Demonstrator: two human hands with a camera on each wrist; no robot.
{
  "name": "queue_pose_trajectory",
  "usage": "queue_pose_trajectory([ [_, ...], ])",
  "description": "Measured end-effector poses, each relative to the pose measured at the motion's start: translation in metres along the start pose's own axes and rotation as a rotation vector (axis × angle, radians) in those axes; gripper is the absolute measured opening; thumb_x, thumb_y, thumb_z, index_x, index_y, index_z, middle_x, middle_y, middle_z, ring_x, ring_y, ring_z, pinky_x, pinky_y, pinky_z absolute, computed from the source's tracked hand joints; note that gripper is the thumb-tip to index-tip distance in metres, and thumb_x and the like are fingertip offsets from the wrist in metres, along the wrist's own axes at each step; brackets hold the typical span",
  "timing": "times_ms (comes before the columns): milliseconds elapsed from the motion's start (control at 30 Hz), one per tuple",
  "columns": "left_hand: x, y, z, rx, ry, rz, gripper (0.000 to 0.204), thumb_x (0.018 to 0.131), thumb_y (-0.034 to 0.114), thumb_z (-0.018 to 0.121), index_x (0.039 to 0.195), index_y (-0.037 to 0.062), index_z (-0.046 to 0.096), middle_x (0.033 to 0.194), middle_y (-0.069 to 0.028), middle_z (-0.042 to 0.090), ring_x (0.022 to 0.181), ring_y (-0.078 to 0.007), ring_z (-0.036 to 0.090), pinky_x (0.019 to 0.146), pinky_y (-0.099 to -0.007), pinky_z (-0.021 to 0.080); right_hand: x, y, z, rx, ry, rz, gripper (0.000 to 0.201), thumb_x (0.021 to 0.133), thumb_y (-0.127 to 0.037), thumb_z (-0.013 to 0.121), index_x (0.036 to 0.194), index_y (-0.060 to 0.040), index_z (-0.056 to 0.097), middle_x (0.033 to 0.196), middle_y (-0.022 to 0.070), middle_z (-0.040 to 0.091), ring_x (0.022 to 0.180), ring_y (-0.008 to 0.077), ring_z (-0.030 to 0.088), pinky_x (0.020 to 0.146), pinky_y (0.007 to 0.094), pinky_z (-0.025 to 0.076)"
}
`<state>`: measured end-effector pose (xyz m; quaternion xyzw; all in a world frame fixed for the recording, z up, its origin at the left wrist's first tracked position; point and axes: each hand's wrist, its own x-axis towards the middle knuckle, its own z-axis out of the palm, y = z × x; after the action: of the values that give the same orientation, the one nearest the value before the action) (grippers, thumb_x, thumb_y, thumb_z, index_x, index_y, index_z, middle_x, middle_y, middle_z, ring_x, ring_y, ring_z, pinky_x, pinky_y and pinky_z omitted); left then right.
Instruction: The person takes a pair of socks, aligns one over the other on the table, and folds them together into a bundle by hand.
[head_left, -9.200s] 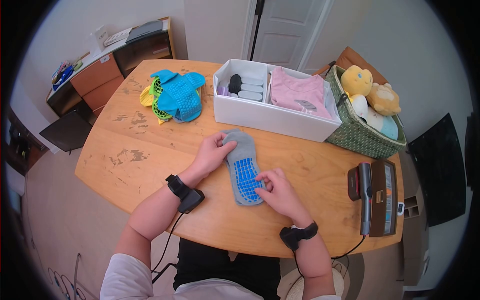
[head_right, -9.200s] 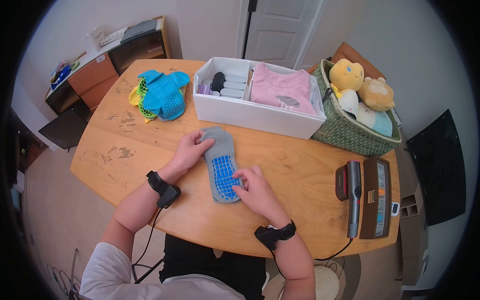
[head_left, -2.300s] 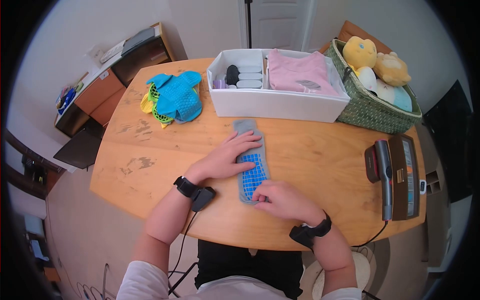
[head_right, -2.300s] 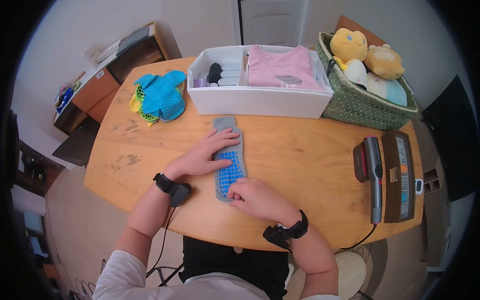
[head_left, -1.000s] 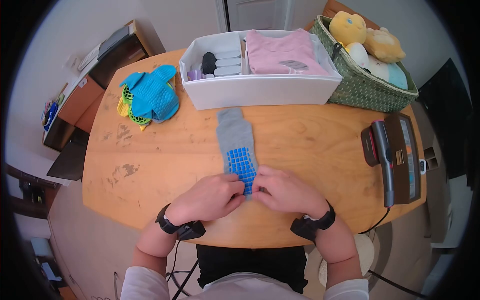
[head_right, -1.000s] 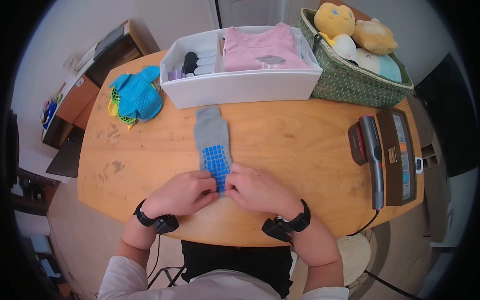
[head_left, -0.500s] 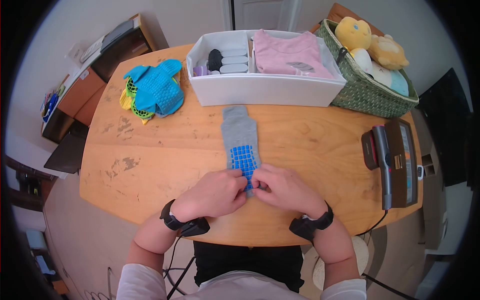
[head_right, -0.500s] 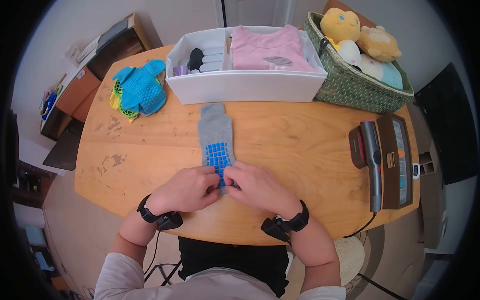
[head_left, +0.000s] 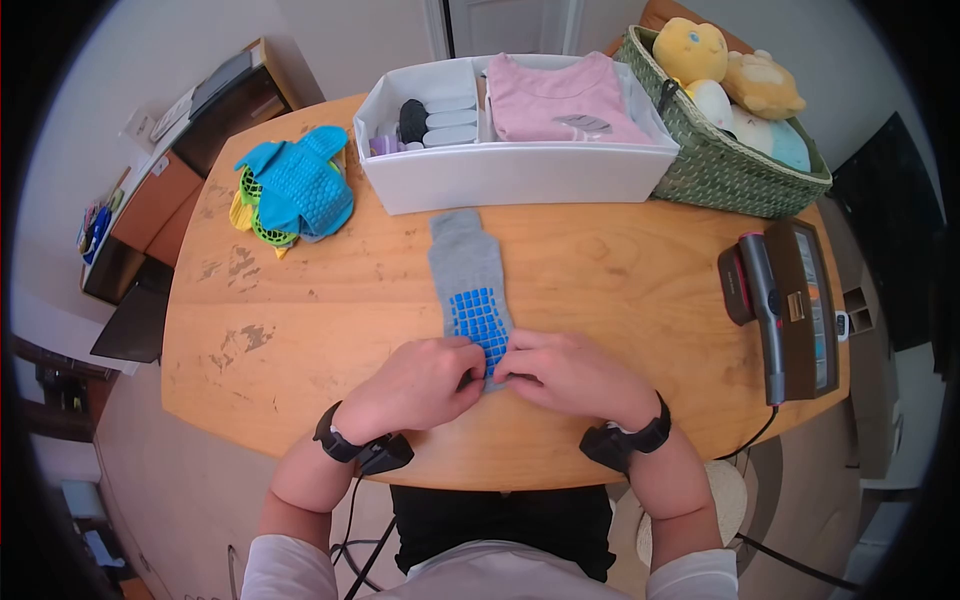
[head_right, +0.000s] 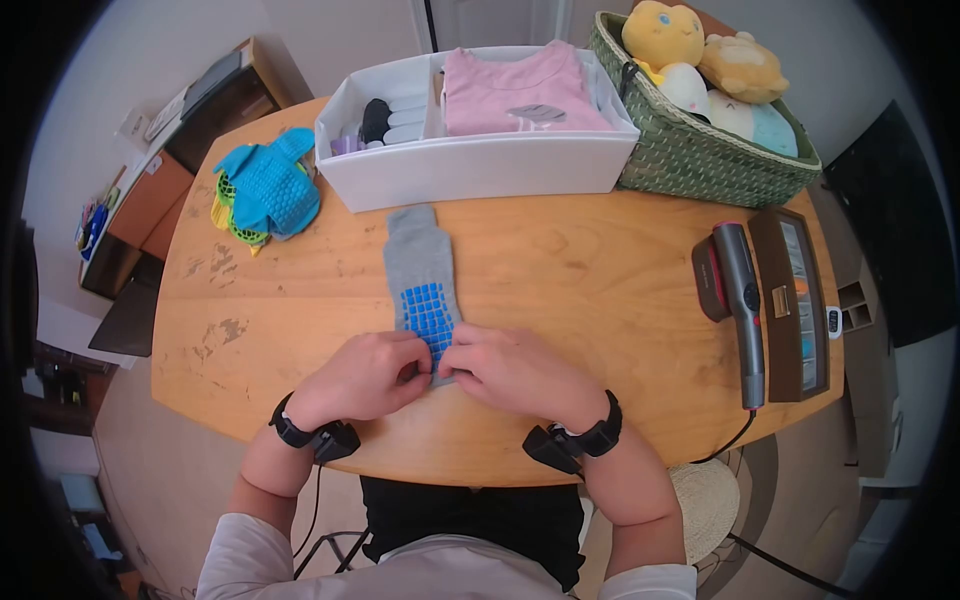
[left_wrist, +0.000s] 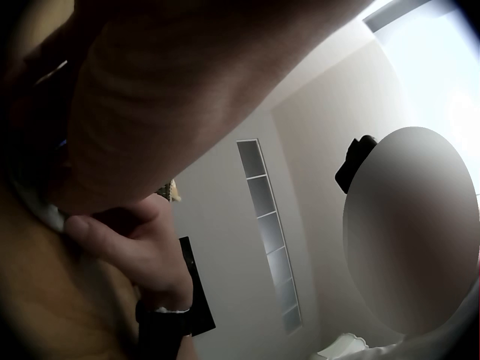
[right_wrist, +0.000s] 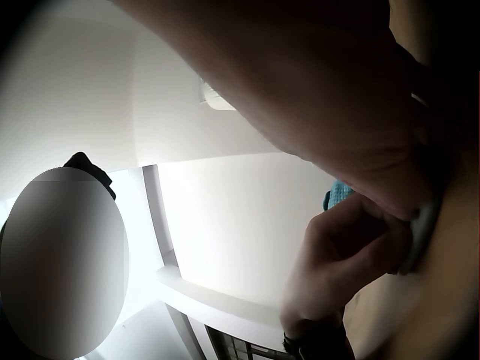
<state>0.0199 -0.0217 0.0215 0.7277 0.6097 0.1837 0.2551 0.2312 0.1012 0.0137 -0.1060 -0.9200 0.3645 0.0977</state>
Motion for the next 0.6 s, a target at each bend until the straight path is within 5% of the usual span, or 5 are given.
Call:
queue_pose_trajectory([
  [600,-0.0013,0.0031,0.0018,0.028,0.05,0.03,0.006,0.088,0.011,0.071,0.091,0.006,0.069,0.084,-0.0114,0.068,0.08,-0.0343,0.068,0.068,-0.0448,0.055,0.0039,0.0001,-0.0002,-0.043,0.058,-0.04,0.009,0.09,-0.013,0.073,0.09,-0.0049,0.068,0.092,0.0105,0.065,0.081,0.0337,0.067,0.07,0.0437,0.054],
])
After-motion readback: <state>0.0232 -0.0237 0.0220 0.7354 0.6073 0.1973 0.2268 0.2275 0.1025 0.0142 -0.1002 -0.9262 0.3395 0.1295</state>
